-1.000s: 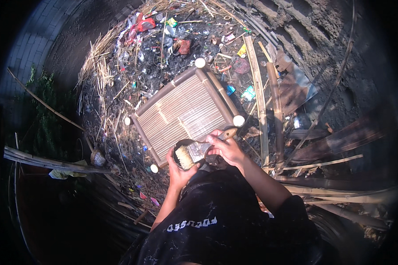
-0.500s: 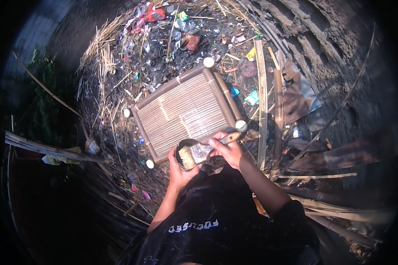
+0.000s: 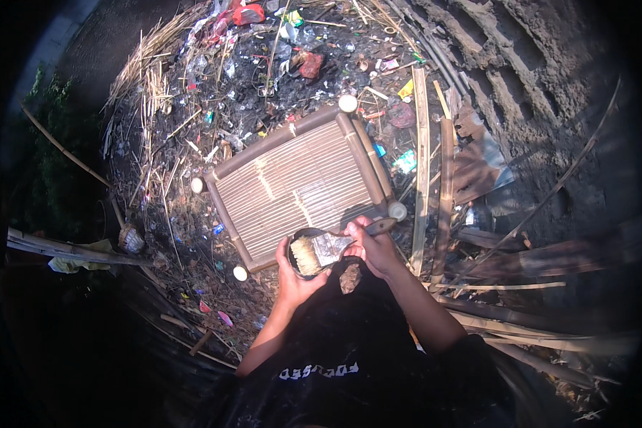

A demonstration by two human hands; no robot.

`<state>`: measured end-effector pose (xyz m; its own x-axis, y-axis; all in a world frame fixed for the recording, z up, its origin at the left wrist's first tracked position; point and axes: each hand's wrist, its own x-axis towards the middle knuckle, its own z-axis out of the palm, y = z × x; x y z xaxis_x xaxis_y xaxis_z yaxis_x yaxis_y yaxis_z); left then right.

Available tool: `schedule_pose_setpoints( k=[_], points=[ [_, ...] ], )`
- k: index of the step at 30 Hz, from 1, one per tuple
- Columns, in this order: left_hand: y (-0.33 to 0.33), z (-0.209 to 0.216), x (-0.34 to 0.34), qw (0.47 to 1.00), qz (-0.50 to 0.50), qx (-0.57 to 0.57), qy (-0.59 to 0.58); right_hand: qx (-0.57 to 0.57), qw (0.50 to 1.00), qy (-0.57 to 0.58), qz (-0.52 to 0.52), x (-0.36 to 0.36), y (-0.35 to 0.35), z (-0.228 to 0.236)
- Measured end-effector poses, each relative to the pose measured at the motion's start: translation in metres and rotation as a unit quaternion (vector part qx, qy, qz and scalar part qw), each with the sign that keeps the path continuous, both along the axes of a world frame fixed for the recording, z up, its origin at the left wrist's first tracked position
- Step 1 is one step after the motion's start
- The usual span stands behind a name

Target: The person flips a small bamboo stool, wipes its legs with a cloth, and then applies a brown finish to the legs using a brush and a paint can. The person repeatedly dips the brush and paints the legs while the stool remains on the ground.

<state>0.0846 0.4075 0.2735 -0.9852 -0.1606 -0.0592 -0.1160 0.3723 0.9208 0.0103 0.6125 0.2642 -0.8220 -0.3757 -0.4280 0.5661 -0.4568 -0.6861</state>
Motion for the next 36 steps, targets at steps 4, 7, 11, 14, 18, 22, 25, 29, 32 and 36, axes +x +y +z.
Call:
schedule_pose_setpoints(
  k=[4,7,11,14,18,22,25,29,32,36],
  points=[
    [-0.028,-0.014,-0.026,0.999,-0.032,0.007,0.032,0.038,0.999,-0.01,-0.033,-0.011,-0.021,0.009],
    [-0.048,-0.026,-0.04,0.998,-0.059,0.02,0.009,0.042,0.996,-0.024,-0.071,-0.015,-0.036,0.011],
    [-0.067,-0.022,-0.058,0.993,-0.069,0.094,0.003,0.044,0.995,-0.022,-0.087,-0.021,-0.055,0.008],
    [-0.078,-0.028,-0.071,0.989,-0.102,0.106,0.026,0.007,0.992,-0.027,-0.121,-0.024,-0.067,-0.002],
    [-0.084,-0.037,-0.082,0.987,-0.088,0.136,0.005,-0.058,0.983,-0.041,-0.172,-0.031,-0.081,-0.018],
    [-0.084,-0.044,-0.097,0.98,-0.077,0.183,0.007,-0.074,0.981,-0.05,-0.175,-0.045,-0.097,-0.023],
    [-0.082,-0.061,-0.108,0.981,-0.045,0.187,-0.006,-0.077,0.977,-0.054,-0.189,-0.058,-0.105,-0.034],
    [-0.077,-0.064,-0.126,0.981,-0.013,0.193,0.002,-0.053,0.979,-0.049,-0.19,-0.083,-0.113,-0.05],
    [-0.078,-0.082,-0.136,0.986,0.02,0.165,0.022,-0.069,0.984,-0.047,-0.159,-0.107,-0.117,-0.06],
    [-0.081,-0.104,-0.158,0.988,0.037,0.143,0.049,-0.079,0.995,0.019,-0.057,-0.144,-0.11,-0.089]
  ],
)
